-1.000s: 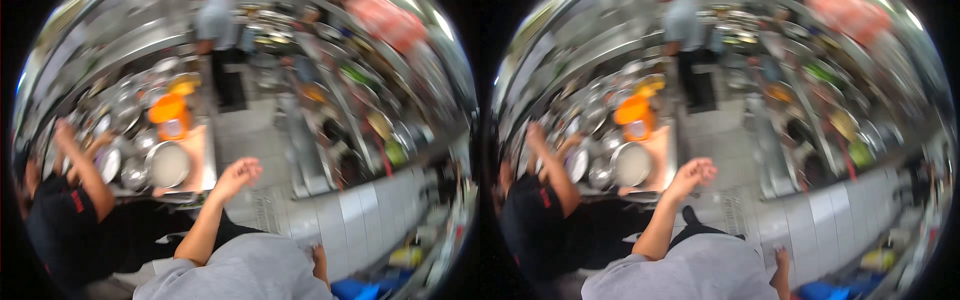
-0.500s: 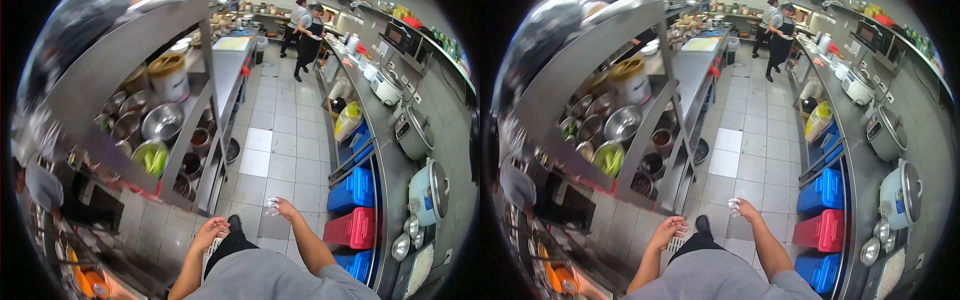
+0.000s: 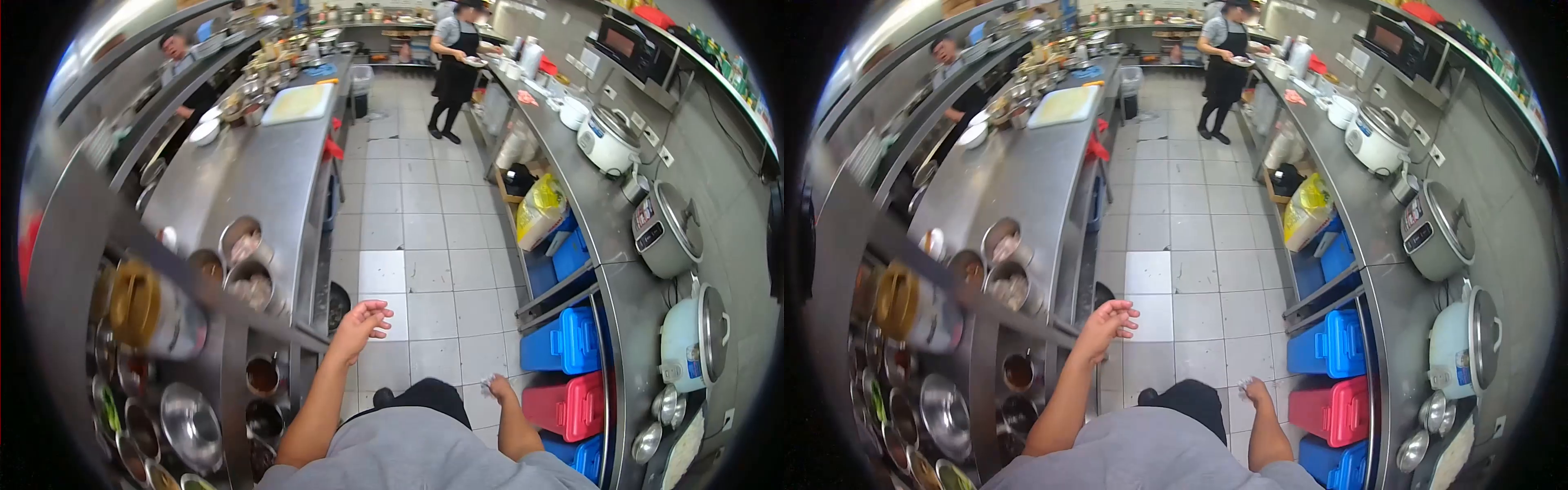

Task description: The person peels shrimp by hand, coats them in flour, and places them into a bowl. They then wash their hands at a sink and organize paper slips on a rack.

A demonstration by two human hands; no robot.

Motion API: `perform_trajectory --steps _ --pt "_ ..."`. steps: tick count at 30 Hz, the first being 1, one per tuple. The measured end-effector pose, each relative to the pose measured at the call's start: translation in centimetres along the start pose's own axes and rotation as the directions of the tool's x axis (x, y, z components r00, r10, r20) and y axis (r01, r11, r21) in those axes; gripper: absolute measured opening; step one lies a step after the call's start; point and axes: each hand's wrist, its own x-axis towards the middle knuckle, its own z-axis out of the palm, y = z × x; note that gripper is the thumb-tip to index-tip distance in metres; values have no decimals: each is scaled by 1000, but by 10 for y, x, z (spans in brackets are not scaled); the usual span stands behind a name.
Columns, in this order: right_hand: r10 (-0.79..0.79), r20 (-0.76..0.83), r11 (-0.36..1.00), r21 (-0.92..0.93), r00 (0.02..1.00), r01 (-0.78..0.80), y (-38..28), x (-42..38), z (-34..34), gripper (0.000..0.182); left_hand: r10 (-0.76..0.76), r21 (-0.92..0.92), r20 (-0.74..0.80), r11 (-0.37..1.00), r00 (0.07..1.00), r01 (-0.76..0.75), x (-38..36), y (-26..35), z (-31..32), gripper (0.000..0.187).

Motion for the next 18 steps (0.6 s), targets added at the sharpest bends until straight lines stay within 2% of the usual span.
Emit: perform_trajectory --steps 1,3,4,6,8,9,11,12,14,15,16,17,18 --pt "35 -44 999 -40 998 -37 31 12 -13 12 4 -5 16 1000 1000 -4 28 12 0 23" --pt "110 -91 973 -195 990 -126 41 -4 -26 10 -3 9 30 1000 1000 3 84 34 0 13" --pt "192 41 981 26 981 -193 60 1 -35 19 -7 17 32 1000 999 7 114 38 -3 13" --pt "281 52 935 208 958 -286 81 9 -43 21 -26 -17 33 999 999 27 175 42 -12 8" --pt "528 208 767 301 823 -567 63 30 -62 22 -57 -23 10 998 998 57 235 42 -19 13" --pt "526 213 774 280 823 -567 61 51 -73 22 -72 0 29 997 997 72 265 39 -24 15" --pt "512 202 750 368 835 -549 49 102 -93 24 -127 76 34 989 991 124 320 43 -29 19" --pt "515 208 757 344 831 -556 23 136 -112 24 -126 64 10 990 992 125 338 48 -33 19" --pt "401 263 834 291 877 -468 -45 226 -146 31 -247 129 21 962 969 242 384 66 -40 18" --pt "262 -23 932 -254 965 -259 -89 278 -142 28 -251 118 0 961 968 249 400 81 -44 16" --pt "-36 -167 652 -751 985 -103 -135 334 -137 26 -251 105 -25 962 968 253 418 92 -54 16" --pt "-37 -144 635 -768 989 -88 -198 394 -171 26 -191 62 -48 979 980 194 433 100 -66 17" --pt "-67 -105 800 -599 992 -9 -259 444 -163 24 -130 22 -74 991 989 132 447 106 -78 19"
